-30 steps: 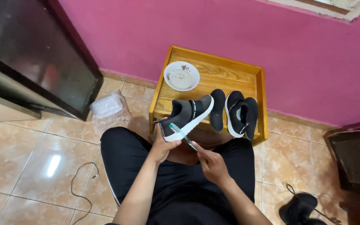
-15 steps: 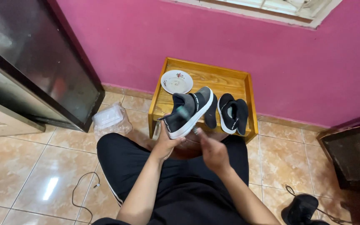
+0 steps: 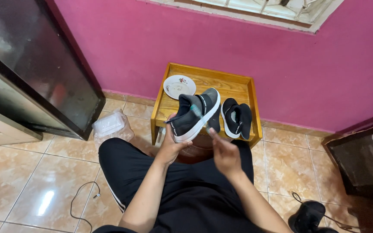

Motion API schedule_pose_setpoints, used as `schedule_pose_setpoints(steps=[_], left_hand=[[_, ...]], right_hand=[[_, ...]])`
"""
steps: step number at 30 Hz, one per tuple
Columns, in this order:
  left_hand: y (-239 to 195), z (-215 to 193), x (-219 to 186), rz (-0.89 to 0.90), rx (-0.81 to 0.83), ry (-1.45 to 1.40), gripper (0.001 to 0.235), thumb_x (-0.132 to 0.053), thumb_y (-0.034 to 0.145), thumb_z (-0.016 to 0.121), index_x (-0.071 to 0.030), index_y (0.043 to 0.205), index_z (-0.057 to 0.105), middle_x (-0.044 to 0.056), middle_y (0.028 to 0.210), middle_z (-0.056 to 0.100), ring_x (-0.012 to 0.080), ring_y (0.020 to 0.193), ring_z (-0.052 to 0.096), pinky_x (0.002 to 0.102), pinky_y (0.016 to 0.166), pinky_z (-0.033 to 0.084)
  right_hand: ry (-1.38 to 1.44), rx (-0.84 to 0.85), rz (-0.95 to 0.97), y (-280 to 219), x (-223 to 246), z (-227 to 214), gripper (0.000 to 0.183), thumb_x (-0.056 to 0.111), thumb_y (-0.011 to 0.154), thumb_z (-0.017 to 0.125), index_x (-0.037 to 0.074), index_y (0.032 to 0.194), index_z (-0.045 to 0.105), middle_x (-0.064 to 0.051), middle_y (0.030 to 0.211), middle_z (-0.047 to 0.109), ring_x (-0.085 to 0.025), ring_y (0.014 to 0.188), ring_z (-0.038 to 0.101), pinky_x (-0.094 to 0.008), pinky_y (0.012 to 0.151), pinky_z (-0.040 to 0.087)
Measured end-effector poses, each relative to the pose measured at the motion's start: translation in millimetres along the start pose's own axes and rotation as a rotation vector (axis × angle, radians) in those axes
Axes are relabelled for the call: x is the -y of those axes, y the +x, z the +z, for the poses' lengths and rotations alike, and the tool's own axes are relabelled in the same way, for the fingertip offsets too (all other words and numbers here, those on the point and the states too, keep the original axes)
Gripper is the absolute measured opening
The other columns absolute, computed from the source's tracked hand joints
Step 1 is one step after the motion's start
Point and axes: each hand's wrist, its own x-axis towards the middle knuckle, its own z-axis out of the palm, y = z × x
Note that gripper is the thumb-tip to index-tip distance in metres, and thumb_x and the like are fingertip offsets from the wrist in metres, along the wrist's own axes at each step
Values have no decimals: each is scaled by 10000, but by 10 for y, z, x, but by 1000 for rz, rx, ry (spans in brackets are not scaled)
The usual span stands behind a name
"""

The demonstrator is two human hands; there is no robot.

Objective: The person sits on the floor and cleans a black and white sneaker using a toothbrush and a liquid from a small bowl. They scrub the shoe's upper and sole, then remove and clean the insole before reinserting it.

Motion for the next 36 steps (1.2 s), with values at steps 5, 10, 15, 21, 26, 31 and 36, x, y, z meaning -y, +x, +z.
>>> schedule_pose_setpoints(steps=[5, 10, 15, 21, 26, 31, 36], left_hand=[[22, -88, 151, 4, -20, 25, 1216, 215, 560, 852, -202, 1553, 287, 96, 1497, 473, 218, 1340, 470, 315, 1032, 542], [41, -131, 122, 24, -16, 75, 1188, 178, 567, 871, -191, 1544, 305, 93, 1448, 504, 191, 1310, 482, 281, 1005, 543], [27, -150, 120, 23, -28, 136, 1196, 134, 546, 913, -184, 1531, 314, 91, 1453, 494, 194, 1334, 457, 305, 1057, 496], [19, -153, 202, 4, -19, -11, 1168, 233, 588, 821, -180, 1549, 301, 95, 1426, 522, 229, 1297, 509, 367, 1027, 529], [83, -321, 379, -29, 25, -264, 1202, 323, 575, 746, -243, 1546, 317, 79, 1469, 528, 284, 1325, 525, 467, 1040, 526], [-19, -177, 205, -94, 53, -355, 1120, 312, 626, 693, -282, 1518, 367, 61, 1483, 533, 301, 1356, 502, 517, 1078, 469], [-51, -187, 189, -115, 61, -391, 1064, 308, 658, 670, -286, 1500, 403, 42, 1486, 544, 294, 1374, 488, 526, 1105, 436]], right_hand=[[29, 72, 99, 179, 560, -207, 251, 150, 934, 627, 168, 1104, 811, -184, 723, 731, -398, 700, 716, -474, 559, 555], [71, 64, 72, -26, 340, -81, 400, 113, 918, 622, 220, 1282, 748, -89, 813, 787, -296, 735, 758, -383, 604, 590], [71, 69, 186, 275, 678, -263, 201, 207, 929, 634, 132, 987, 811, -200, 702, 711, -441, 707, 687, -517, 559, 522], [50, 123, 91, -97, 152, -15, 467, 144, 893, 619, 338, 1304, 727, -39, 723, 766, -256, 654, 751, -370, 576, 591], [138, 29, -2, 223, 623, -207, 272, 161, 982, 561, 169, 1110, 802, -159, 667, 678, -394, 594, 666, -430, 491, 515], [4, 15, -44, -105, 41, 16, 351, 130, 941, 621, 221, 1248, 765, -78, 597, 655, -294, 511, 647, -382, 479, 518], [39, -12, -47, -134, 60, 41, 421, 114, 961, 587, 207, 1349, 720, -151, 624, 658, -354, 522, 632, -452, 459, 483]])
